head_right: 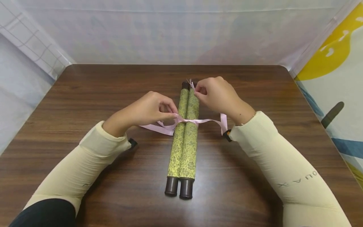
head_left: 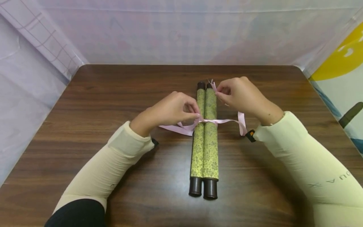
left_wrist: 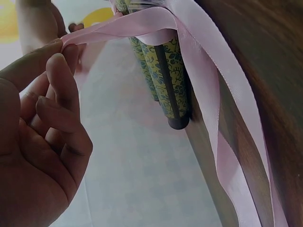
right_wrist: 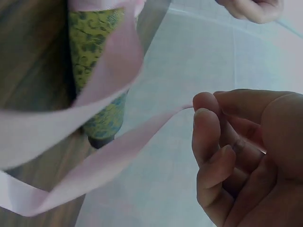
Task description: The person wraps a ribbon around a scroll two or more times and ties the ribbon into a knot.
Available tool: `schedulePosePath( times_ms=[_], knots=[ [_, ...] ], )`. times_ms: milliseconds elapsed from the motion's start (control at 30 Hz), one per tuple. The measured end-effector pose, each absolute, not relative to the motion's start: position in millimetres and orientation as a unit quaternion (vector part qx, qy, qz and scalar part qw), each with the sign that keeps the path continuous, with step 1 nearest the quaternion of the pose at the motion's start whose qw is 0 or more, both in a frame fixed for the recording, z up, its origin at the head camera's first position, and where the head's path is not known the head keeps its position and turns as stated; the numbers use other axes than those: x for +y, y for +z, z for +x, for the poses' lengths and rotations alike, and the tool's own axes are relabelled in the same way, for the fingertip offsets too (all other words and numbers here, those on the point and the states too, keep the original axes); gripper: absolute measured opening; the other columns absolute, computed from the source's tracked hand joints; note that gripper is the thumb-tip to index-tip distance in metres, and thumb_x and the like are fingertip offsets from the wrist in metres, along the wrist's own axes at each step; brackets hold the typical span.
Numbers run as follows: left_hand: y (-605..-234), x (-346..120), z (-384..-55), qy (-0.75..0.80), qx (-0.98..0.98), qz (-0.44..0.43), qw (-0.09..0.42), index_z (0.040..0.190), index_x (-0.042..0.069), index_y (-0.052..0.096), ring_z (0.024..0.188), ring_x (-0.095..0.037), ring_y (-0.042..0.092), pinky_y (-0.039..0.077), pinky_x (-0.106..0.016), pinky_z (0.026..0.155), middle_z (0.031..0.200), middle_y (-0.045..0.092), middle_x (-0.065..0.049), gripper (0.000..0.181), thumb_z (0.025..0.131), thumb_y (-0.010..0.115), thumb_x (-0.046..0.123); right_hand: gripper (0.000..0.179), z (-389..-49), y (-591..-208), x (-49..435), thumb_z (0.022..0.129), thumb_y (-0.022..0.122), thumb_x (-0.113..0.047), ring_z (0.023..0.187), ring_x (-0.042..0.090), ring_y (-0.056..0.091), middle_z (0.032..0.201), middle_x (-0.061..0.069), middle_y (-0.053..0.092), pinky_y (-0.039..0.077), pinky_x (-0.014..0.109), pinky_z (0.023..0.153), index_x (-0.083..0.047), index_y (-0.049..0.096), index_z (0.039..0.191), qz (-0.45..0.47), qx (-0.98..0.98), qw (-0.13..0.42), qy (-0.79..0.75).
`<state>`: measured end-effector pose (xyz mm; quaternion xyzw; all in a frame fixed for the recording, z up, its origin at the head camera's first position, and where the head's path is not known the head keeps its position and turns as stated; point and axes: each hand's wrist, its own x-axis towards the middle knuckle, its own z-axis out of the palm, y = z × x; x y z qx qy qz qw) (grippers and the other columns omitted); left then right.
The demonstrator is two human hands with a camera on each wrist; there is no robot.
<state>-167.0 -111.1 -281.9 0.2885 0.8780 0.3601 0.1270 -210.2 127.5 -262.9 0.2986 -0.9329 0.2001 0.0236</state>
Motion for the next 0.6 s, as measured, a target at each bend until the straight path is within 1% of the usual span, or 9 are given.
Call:
schedulePosePath(
  times_ms=[133, 267, 367, 467, 600],
  knots=[
    [-281.1, -111.0, -166.6, 0.354, 0.877, 0.3, 0.125, 0.089, 0.016, 0.077, 0.072, -0.019, 0.073, 0.057, -0.026, 0.064, 0.087, 0.077, 0.002, 0.006, 0.092, 0.074, 0.02, 0.019, -220.5, -259.2, 110.5, 0.097, 0.063, -0.022, 0.063, 0.013, 0.065, 0.076, 0.002, 0.074, 0.052, 0.033, 0.065, -0.009, 0.076, 0.095, 0.303, -0.933, 0.027, 0.191],
    [-279.9, -107.9, -166.5, 0.347, 0.877, 0.307, 0.126, 0.089, 0.017, 0.079, 0.068, -0.02, 0.073, 0.057, -0.026, 0.063, 0.087, 0.078, 0.002, 0.008, 0.092, 0.074, 0.023, 0.018, -227.5, -259.1, 94.8, 0.097, 0.064, -0.022, 0.067, 0.016, 0.064, 0.08, 0.004, 0.074, 0.051, 0.034, 0.067, -0.009, 0.076, 0.096, 0.312, -0.932, 0.019, 0.183],
    [-279.1, -105.5, -165.6, 0.345, 0.877, 0.307, 0.133, 0.09, 0.017, 0.079, 0.066, -0.022, 0.072, 0.056, -0.027, 0.063, 0.086, 0.078, 0.002, 0.009, 0.093, 0.073, 0.023, 0.017, -229.4, -262.2, 84.6, 0.097, 0.064, -0.021, 0.068, 0.018, 0.063, 0.084, 0.005, 0.074, 0.051, 0.035, 0.067, -0.009, 0.076, 0.097, 0.328, -0.928, -0.006, 0.177],
    [-278.6, -103.0, -164.6, 0.346, 0.876, 0.308, 0.138, 0.091, 0.015, 0.079, 0.066, -0.021, 0.071, 0.055, -0.027, 0.062, 0.086, 0.077, 0.0, 0.009, 0.093, 0.073, 0.022, 0.017, -228.5, -265.7, 77.4, 0.097, 0.065, -0.022, 0.072, 0.017, 0.065, 0.088, 0.004, 0.075, 0.053, 0.035, 0.069, -0.01, 0.077, 0.098, 0.342, -0.923, -0.033, 0.172],
    [-279.3, -99.3, -164.6, 0.341, 0.872, 0.326, 0.13, 0.093, 0.014, 0.078, 0.07, -0.011, 0.07, 0.055, -0.025, 0.066, 0.087, 0.077, 0.0, 0.009, 0.093, 0.073, 0.022, 0.014, -226.3, -270.7, 73.3, 0.097, 0.065, -0.021, 0.075, 0.017, 0.064, 0.089, 0.002, 0.074, 0.053, 0.035, 0.072, -0.014, 0.077, 0.094, 0.348, -0.919, -0.069, 0.171]
  ],
)
